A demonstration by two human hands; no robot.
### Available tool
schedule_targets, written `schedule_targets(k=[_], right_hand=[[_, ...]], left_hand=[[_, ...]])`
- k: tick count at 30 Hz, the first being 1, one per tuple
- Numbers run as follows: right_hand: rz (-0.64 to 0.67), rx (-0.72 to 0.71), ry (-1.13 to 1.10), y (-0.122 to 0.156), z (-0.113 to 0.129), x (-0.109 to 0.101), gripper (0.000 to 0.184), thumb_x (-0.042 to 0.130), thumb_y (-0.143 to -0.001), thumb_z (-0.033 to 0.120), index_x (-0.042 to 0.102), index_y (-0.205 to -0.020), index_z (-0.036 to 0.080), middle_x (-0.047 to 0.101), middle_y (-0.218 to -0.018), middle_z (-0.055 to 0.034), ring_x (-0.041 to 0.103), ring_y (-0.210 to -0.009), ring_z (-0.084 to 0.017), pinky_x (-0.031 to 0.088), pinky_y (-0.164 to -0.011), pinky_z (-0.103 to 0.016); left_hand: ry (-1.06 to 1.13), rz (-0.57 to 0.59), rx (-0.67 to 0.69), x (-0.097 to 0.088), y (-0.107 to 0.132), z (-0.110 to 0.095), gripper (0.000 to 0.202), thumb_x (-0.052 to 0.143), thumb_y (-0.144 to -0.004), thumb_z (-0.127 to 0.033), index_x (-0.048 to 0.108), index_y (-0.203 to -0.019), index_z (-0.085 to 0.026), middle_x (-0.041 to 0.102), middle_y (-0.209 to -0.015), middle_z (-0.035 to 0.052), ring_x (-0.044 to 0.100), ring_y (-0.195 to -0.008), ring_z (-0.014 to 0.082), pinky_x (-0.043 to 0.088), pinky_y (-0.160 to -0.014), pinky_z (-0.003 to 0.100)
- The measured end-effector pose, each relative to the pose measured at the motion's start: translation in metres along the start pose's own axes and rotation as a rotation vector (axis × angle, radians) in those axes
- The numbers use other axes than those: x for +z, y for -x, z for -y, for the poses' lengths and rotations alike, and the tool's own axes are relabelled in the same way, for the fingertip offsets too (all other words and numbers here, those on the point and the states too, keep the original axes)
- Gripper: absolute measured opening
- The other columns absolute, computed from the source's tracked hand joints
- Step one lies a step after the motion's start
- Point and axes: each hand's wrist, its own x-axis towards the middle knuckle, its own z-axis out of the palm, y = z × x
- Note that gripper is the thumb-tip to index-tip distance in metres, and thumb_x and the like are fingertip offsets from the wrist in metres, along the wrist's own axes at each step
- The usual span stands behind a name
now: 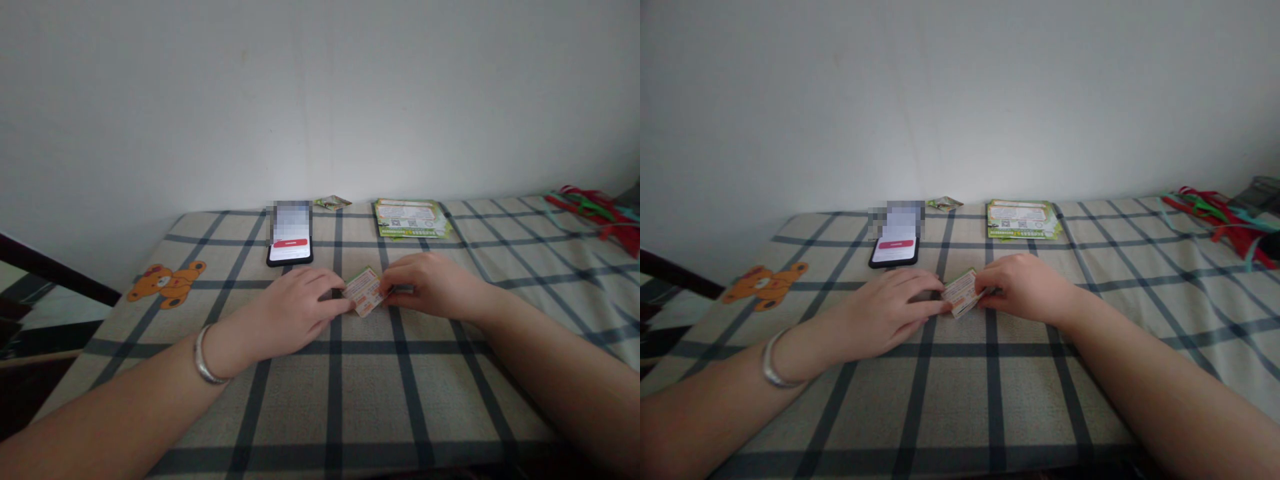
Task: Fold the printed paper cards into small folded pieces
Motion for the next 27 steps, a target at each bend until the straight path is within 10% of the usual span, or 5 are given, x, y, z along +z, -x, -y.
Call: schedule_targets(k=[13, 27], right_hand=[[-0.004, -0.08, -0.001, 0.001, 0.003, -0.003, 0.01, 0.06, -0.088, 0.027, 0.07, -0.09, 0.025, 0.07, -0.081, 0.0018, 0.062, -0.072, -0.013, 0.04, -0.063, -0.025], [-0.073, 0.148, 0.101, -0.004, 0.007, 0.008, 0.02, 0.055, -0.09, 0.034, 0.068, -0.079, 0.021, 0.067, -0.071, 0.0001, 0.055, -0.062, -0.012, 0.029, -0.054, -0.026]], left_hand=[[0.05, 0.046, 0.026, 0.003, -0.003, -0.008, 0.035, 0.052, -0.089, -0.016, 0.057, -0.123, -0.023, 0.06, -0.12, 0.0068, 0.05, -0.114, 0.0261, 0.046, -0.097, 0.045], [-0.005, 0.066, 0.001, 0.0, -0.001, -0.003, 0.037, 0.055, -0.087, -0.02, 0.059, -0.123, -0.03, 0.056, -0.114, 0.0099, 0.051, -0.111, 0.0274, 0.048, -0.092, 0.046]])
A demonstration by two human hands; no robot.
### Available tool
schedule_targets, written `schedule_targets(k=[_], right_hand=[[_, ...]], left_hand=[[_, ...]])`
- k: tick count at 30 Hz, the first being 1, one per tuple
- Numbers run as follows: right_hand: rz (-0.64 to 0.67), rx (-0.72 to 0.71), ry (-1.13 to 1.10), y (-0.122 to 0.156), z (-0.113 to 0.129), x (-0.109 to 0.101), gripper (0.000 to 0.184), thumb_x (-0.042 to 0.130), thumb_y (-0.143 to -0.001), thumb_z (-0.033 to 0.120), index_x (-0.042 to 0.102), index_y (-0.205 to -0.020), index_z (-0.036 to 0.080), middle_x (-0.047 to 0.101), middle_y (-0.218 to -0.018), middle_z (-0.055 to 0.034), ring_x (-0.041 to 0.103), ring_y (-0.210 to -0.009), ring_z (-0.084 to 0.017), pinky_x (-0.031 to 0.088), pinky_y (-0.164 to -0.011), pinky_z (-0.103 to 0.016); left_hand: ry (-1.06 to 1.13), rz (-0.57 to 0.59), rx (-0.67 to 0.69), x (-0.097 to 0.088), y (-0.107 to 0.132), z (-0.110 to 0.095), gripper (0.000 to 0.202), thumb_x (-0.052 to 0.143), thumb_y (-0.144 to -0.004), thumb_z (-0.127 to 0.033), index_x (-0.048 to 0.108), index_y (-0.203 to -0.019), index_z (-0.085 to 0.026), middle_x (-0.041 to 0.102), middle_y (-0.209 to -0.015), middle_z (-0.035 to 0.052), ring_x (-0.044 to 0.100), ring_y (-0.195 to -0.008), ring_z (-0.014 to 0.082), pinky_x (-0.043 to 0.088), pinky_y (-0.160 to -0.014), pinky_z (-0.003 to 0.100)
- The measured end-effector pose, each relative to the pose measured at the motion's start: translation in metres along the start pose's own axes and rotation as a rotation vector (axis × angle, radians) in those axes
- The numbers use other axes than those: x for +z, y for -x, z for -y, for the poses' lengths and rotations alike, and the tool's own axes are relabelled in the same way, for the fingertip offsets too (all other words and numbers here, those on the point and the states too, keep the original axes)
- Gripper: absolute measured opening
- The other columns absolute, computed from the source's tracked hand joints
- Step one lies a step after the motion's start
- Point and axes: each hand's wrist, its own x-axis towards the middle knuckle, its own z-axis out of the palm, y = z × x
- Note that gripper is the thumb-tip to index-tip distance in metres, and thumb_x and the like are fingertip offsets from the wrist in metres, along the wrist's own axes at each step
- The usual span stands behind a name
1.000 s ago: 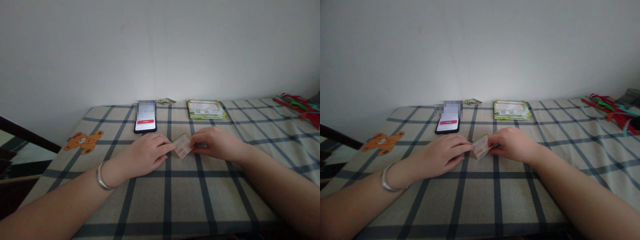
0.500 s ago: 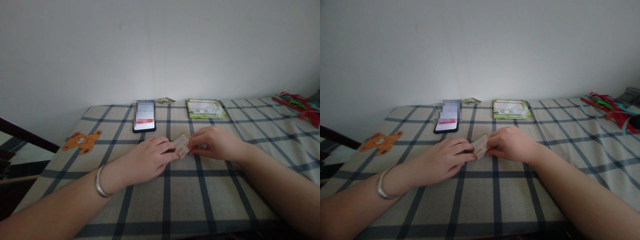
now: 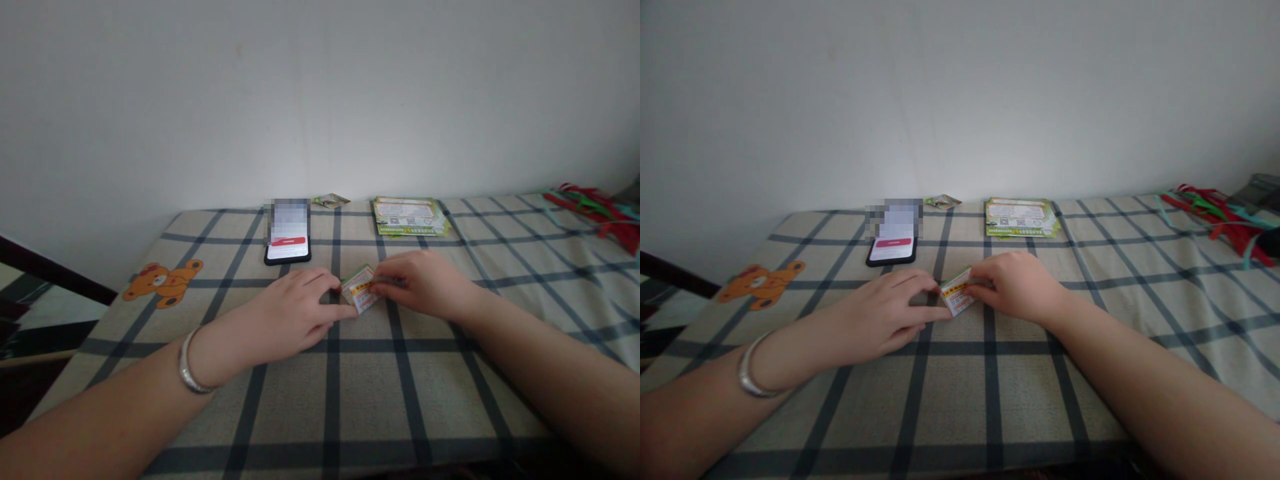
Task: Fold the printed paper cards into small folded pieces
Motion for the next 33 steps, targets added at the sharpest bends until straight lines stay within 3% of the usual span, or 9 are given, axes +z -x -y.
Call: schedule_targets(k=[7, 26, 33], right_hand=[[-0.011, 0.127, -0.051, -0.005, -0.001, 0.01, 0.017, 0.058, -0.087, 0.037, 0.059, -0.082, 0.021, 0.061, -0.068, 0.0017, 0.05, -0.058, -0.011, 0.027, -0.051, -0.023], [-0.09, -0.012, -0.066, -0.015, 0.005, 0.021, 0.01, 0.055, -0.086, 0.023, 0.05, -0.078, 0.019, 0.056, -0.08, -0.0022, 0.052, -0.077, -0.016, 0.035, -0.066, -0.025], [-0.061, 0.063, -0.004, -0.021, 0.007, 0.026, 0.01, 0.054, -0.087, 0.028, 0.054, -0.084, 0.019, 0.06, -0.08, -0.0027, 0.055, -0.073, -0.016, 0.034, -0.062, -0.026]], left_hand=[[0.035, 0.02, 0.0, -0.002, 0.0, 0.003, 0.038, 0.052, -0.089, -0.019, 0.06, -0.123, -0.033, 0.056, -0.114, 0.0101, 0.052, -0.108, 0.027, 0.048, -0.09, 0.047], [0.054, 0.037, -0.075, -0.005, 0.005, -0.001, 0.04, 0.056, -0.086, -0.018, 0.063, -0.121, -0.037, 0.051, -0.121, 0.0104, 0.053, -0.111, 0.028, 0.048, -0.091, 0.049], [0.062, 0.031, -0.092, -0.004, 0.008, 0.001, 0.038, 0.054, -0.087, -0.02, 0.062, -0.121, -0.034, 0.056, -0.121, 0.0089, 0.055, -0.111, 0.0263, 0.049, -0.092, 0.046]])
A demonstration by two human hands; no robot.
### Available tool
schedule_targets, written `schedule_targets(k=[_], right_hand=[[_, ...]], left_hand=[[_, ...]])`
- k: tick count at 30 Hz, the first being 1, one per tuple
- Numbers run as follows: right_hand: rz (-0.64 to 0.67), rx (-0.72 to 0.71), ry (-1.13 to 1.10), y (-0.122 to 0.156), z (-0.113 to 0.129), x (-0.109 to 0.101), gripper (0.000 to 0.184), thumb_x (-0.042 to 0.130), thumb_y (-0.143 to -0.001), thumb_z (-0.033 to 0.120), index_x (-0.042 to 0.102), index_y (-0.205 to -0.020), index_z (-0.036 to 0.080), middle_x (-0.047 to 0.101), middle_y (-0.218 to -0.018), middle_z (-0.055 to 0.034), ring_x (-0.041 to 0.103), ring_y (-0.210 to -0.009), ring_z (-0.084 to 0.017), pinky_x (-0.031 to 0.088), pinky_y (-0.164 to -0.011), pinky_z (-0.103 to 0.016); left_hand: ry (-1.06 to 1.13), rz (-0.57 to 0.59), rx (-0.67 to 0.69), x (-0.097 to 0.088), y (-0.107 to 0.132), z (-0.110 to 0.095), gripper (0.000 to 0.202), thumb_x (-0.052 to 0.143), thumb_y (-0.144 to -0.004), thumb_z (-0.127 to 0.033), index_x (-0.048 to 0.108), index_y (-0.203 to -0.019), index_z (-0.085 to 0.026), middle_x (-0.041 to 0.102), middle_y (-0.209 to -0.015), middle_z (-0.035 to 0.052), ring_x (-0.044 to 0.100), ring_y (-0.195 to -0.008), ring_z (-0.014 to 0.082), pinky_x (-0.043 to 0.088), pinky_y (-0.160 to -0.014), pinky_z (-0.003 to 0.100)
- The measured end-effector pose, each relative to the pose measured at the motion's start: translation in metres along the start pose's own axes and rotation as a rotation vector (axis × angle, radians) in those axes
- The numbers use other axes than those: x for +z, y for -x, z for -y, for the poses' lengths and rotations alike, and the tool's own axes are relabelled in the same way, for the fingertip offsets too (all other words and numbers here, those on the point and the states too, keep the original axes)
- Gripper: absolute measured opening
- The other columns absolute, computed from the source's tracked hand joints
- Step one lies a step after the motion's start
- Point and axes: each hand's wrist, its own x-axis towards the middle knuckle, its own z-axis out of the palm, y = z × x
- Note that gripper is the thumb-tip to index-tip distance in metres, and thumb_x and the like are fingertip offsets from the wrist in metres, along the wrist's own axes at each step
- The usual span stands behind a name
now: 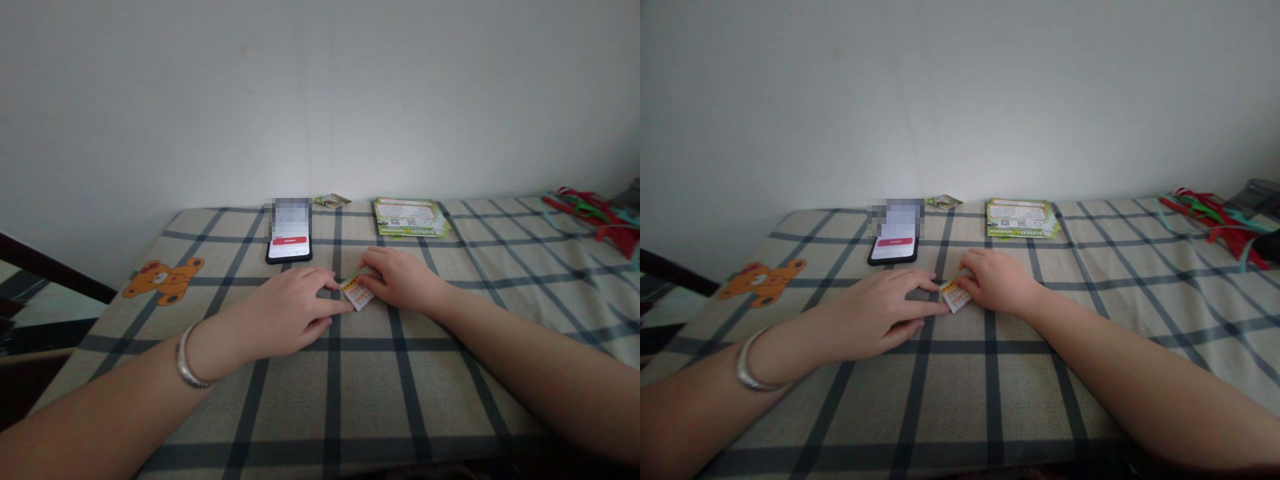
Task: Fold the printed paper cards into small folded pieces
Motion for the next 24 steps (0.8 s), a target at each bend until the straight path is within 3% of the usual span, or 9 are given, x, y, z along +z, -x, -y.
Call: schedule_targets(k=[11, 20, 24], right_hand=[[-0.007, 0.036, 0.003, -0.006, 0.004, 0.007, 0.013, 0.053, -0.086, 0.028, 0.059, -0.082, 0.018, 0.063, -0.077, -0.0041, 0.055, -0.071, -0.017, 0.032, -0.061, -0.027], [-0.002, 0.063, -0.019, -0.01, 0.003, 0.009, 0.016, 0.055, -0.085, 0.031, 0.061, -0.077, 0.019, 0.061, -0.069, -0.0018, 0.05, -0.062, -0.015, 0.027, -0.055, -0.026], [-0.049, 0.08, -0.047, -0.009, -0.001, 0.009, 0.017, 0.056, -0.086, 0.033, 0.063, -0.086, 0.018, 0.063, -0.073, -0.0027, 0.054, -0.065, -0.016, 0.033, -0.057, -0.027]], left_hand=[[0.058, -0.06, -0.049, 0.003, -0.001, 0.003, 0.031, 0.052, -0.088, -0.018, 0.06, -0.118, -0.016, 0.063, -0.113, 0.0092, 0.058, -0.104, 0.0219, 0.049, -0.094, 0.039], [-0.055, -0.04, -0.058, 0.009, -0.005, 0.0, 0.028, 0.05, -0.09, -0.018, 0.062, -0.116, -0.017, 0.061, -0.104, 0.0089, 0.057, -0.097, 0.0227, 0.051, -0.086, 0.04], [-0.148, -0.085, -0.049, 0.009, -0.007, -0.006, 0.025, 0.048, -0.092, -0.019, 0.064, -0.112, -0.016, 0.061, -0.104, 0.0092, 0.057, -0.097, 0.0246, 0.051, -0.086, 0.043]])
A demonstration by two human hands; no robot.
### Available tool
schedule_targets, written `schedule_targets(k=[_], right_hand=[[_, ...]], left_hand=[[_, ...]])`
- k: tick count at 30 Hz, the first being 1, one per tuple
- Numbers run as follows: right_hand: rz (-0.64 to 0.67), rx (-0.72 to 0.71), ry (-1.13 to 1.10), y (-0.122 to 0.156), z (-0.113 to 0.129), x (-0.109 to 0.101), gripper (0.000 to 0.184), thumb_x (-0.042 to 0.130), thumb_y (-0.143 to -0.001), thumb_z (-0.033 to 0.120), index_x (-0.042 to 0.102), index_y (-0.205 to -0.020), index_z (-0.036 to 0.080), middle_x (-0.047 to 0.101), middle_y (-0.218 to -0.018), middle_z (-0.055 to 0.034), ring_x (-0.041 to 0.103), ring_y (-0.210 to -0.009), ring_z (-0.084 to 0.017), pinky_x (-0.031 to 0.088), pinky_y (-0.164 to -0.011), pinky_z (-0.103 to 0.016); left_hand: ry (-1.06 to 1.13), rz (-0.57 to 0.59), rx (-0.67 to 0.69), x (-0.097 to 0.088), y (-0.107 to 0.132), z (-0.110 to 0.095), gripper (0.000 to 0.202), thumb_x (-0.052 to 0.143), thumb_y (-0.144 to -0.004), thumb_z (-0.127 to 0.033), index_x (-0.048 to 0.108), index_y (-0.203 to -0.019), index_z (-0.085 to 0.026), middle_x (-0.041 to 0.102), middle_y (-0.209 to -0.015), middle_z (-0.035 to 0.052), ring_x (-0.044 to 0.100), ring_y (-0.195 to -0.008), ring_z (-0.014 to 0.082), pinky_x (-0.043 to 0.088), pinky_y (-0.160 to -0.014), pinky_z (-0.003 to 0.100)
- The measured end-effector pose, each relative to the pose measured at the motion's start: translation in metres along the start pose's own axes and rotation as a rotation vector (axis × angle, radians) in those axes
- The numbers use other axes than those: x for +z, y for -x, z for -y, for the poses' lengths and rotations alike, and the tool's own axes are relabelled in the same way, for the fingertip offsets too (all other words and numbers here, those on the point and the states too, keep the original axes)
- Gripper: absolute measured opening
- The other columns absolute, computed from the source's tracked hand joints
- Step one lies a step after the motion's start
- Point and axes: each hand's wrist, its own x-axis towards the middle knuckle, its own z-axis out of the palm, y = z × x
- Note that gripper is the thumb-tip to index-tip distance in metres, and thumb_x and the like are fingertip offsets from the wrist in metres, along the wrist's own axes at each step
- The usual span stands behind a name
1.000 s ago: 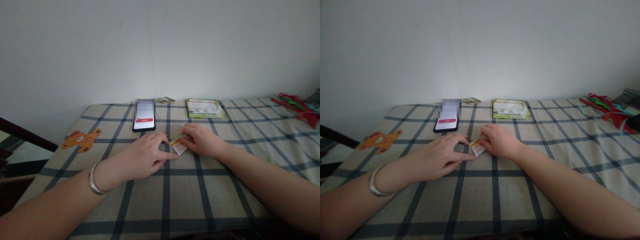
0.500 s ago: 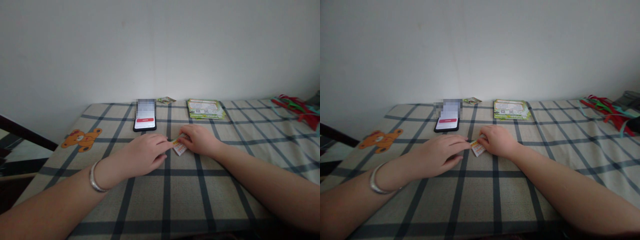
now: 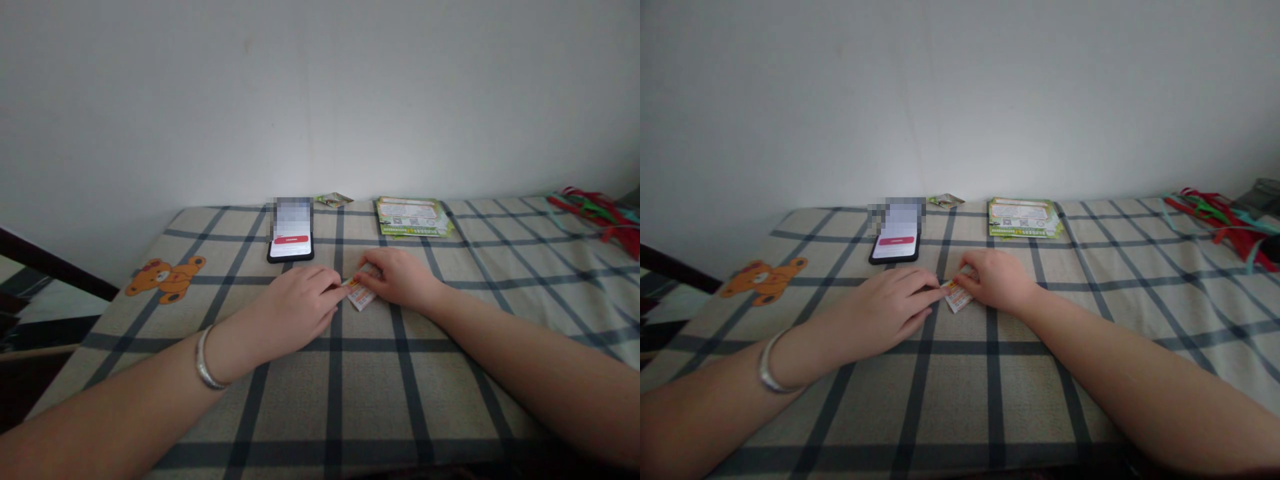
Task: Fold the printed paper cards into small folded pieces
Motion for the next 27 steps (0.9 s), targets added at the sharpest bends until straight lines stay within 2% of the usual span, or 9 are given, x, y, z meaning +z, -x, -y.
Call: schedule_targets(k=[3, 6, 9, 13, 18, 27], right_hand=[[-0.03, -0.037, -0.08, 0.003, -0.005, -0.003, 0.025, 0.057, -0.086, 0.033, 0.062, -0.104, 0.017, 0.065, -0.088, -0.0055, 0.059, -0.075, -0.017, 0.042, -0.066, -0.028], [0.011, -0.217, -0.142, 0.008, -0.008, -0.009, 0.039, 0.061, -0.085, 0.036, 0.059, -0.121, 0.021, 0.059, -0.115, -0.0089, 0.06, -0.091, -0.018, 0.047, -0.08, -0.031], [0.039, -0.35, -0.118, 0.012, -0.009, -0.016, 0.042, 0.068, -0.08, 0.043, 0.064, -0.117, 0.025, 0.057, -0.123, -0.0095, 0.057, -0.105, -0.022, 0.047, -0.089, -0.037], [0.074, -0.428, -0.039, 0.012, -0.01, -0.021, 0.036, 0.063, -0.085, 0.044, 0.065, -0.116, 0.026, 0.061, -0.121, -0.0081, 0.056, -0.107, -0.023, 0.045, -0.093, -0.041], [0.069, -0.469, -0.016, 0.011, -0.012, -0.022, 0.038, 0.058, -0.089, 0.044, 0.065, -0.117, 0.019, 0.066, -0.117, -0.0089, 0.059, -0.104, -0.021, 0.047, -0.091, -0.038], [0.02, -0.476, 0.094, 0.017, -0.003, -0.022, 0.033, 0.048, -0.095, 0.04, 0.067, -0.111, 0.018, 0.071, -0.1, -0.0078, 0.062, -0.092, -0.02, 0.046, -0.078, -0.033]], left_hand=[[-0.02, -0.003, 0.001, -0.001, 0.0, -0.001, 0.028, 0.049, -0.091, -0.019, 0.062, -0.116, -0.017, 0.061, -0.107, 0.0094, 0.057, -0.099, 0.025, 0.051, -0.088, 0.044], [-0.009, 0.007, -0.008, -0.001, 0.001, 0.0, 0.026, 0.051, -0.091, -0.021, 0.063, -0.114, -0.017, 0.061, -0.111, 0.0091, 0.056, -0.102, 0.025, 0.05, -0.09, 0.044], [0.005, -0.006, -0.014, -0.003, 0.002, 0.001, 0.026, 0.052, -0.091, -0.022, 0.063, -0.113, -0.016, 0.061, -0.111, 0.0092, 0.056, -0.103, 0.0255, 0.05, -0.09, 0.044], [0.04, -0.011, -0.015, -0.004, 0.003, 0.002, 0.027, 0.054, -0.089, -0.02, 0.063, -0.113, -0.015, 0.062, -0.11, 0.0093, 0.057, -0.102, 0.0249, 0.05, -0.091, 0.043], [0.087, -0.027, -0.022, -0.002, 0.002, 0.004, 0.025, 0.053, -0.089, -0.019, 0.064, -0.111, -0.016, 0.063, -0.109, 0.0082, 0.057, -0.102, 0.0234, 0.049, -0.091, 0.042], [0.11, -0.03, -0.04, 0.002, 0.0, 0.007, 0.018, 0.054, -0.089, -0.02, 0.062, -0.105, -0.014, 0.063, -0.103, 0.0079, 0.057, -0.097, 0.0228, 0.049, -0.086, 0.039]])
